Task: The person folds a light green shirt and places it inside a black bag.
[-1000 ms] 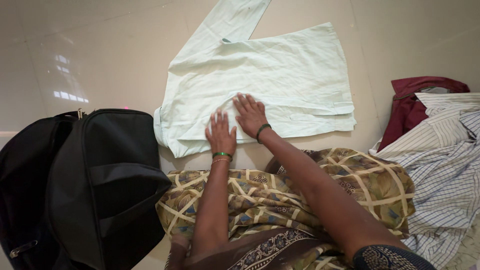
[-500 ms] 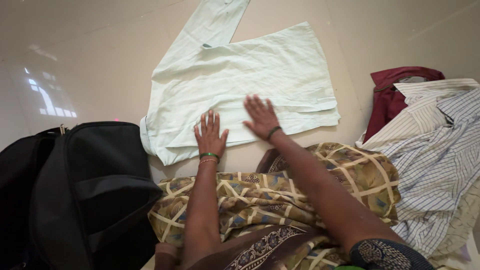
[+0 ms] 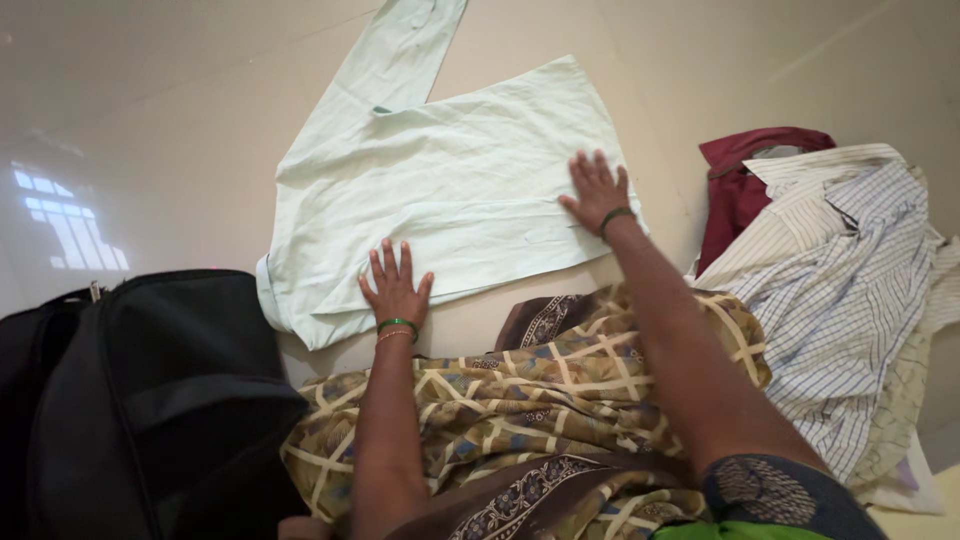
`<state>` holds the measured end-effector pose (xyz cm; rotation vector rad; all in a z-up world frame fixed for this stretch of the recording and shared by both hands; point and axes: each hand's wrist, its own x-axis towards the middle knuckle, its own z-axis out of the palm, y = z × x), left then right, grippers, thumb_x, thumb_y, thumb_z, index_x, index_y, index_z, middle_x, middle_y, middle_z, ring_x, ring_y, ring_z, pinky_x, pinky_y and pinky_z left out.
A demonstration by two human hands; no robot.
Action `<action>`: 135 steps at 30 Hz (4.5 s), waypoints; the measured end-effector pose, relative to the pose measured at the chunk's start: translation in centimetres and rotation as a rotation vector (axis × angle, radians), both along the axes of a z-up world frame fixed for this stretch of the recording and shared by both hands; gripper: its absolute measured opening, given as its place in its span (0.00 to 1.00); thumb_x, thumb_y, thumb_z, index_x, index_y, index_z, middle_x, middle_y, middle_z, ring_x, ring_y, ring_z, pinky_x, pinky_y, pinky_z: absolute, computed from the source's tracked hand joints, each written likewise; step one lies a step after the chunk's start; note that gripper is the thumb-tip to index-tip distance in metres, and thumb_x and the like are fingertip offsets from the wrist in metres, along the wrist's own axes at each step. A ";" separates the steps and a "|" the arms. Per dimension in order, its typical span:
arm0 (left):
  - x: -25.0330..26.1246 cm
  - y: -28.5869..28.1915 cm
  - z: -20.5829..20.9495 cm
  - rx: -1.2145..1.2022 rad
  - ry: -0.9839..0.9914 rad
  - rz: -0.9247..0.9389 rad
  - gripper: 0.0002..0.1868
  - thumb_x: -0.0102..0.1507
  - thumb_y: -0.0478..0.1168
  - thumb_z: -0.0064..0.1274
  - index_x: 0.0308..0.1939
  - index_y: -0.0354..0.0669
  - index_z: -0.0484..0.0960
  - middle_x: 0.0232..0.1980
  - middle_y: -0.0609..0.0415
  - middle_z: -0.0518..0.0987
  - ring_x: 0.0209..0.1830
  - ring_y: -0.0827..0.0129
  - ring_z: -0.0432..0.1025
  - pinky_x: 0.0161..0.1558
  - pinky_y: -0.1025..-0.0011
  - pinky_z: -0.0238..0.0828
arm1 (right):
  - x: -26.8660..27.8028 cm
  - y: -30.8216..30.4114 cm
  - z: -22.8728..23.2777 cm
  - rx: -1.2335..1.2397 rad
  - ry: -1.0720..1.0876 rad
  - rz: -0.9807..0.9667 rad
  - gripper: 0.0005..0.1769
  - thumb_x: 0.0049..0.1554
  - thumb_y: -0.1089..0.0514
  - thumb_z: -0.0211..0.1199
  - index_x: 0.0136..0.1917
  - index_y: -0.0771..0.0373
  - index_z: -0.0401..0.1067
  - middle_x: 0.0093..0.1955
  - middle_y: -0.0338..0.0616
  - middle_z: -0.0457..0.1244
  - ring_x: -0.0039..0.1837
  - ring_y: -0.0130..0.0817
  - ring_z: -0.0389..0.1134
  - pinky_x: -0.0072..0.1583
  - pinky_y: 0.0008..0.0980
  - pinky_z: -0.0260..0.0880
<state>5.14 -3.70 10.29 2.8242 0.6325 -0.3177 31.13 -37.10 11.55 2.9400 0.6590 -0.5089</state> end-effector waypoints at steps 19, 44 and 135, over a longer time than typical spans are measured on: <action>0.0 2.4 -4.1 0.029 -0.522 0.157 0.38 0.67 0.53 0.55 0.78 0.46 0.62 0.77 0.47 0.64 0.78 0.48 0.52 0.68 0.40 0.48 | 4.4 -11.5 -5.9 0.135 0.154 -0.330 0.20 0.52 0.49 0.72 0.51 0.65 0.80 0.54 0.59 0.71 0.59 0.54 0.72 0.62 0.45 0.72; 2.2 -1.2 1.5 0.057 -0.404 -0.187 0.36 0.71 0.51 0.45 0.81 0.47 0.55 0.86 0.51 0.50 0.86 0.58 0.40 0.77 0.50 0.38 | 3.7 -9.2 -3.4 0.681 -0.352 -0.057 0.14 0.54 0.62 0.69 0.54 0.62 0.77 0.53 0.54 0.70 0.56 0.51 0.71 0.60 0.44 0.71; -8.0 -1.1 -0.4 0.215 -0.215 -0.264 0.10 0.57 0.33 0.52 0.41 0.48 0.79 0.45 0.53 0.76 0.48 0.55 0.71 0.45 0.59 0.72 | -8.9 -1.9 0.6 -0.384 0.162 0.171 0.16 0.62 0.54 0.56 0.62 0.52 0.77 0.66 0.42 0.67 0.68 0.41 0.69 0.65 0.44 0.65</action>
